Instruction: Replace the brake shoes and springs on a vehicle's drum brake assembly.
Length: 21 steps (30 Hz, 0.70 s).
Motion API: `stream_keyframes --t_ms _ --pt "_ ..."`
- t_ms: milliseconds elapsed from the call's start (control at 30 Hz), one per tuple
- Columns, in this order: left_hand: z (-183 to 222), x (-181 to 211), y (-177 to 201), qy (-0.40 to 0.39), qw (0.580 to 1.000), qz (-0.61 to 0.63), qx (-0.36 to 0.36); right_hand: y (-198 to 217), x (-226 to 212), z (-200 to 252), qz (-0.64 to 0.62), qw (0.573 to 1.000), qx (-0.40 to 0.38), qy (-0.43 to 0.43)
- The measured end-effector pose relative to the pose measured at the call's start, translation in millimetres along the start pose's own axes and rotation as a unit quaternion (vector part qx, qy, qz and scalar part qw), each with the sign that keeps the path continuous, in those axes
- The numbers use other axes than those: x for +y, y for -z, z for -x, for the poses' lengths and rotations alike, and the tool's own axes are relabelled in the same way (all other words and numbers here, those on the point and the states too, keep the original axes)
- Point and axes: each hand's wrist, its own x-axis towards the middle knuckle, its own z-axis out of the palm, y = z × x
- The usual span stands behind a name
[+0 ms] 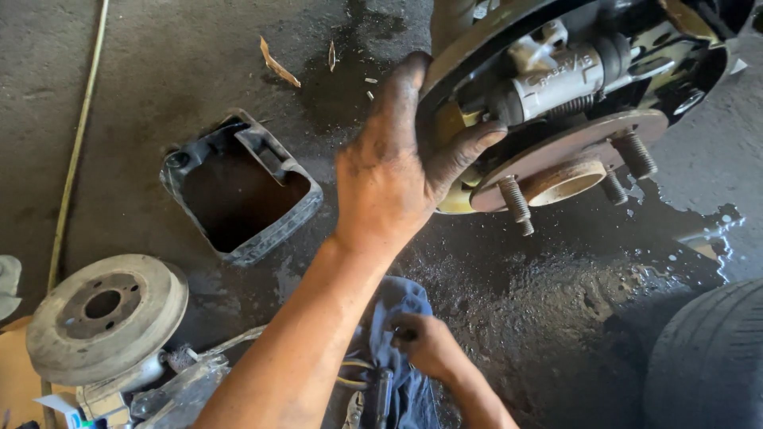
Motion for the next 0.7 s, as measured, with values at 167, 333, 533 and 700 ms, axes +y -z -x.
stream_keyframes --t_ms 167,333,533,700 --pt "-2 4 6 0.002 1.000 -0.007 -0.002 35 -35 36 -0.333 0.941 0.066 0.010" --pt "-2 0 8 0.020 0.999 -0.021 -0.027 56 -46 36 -0.366 0.900 0.075 0.224" --pt "-2 1 11 0.038 0.998 0.011 -0.042 78 -90 50 -0.408 0.847 0.130 0.316" --pt "20 -25 11 -0.017 0.996 0.032 -0.082 80 -97 50 -0.414 0.836 0.164 0.320"
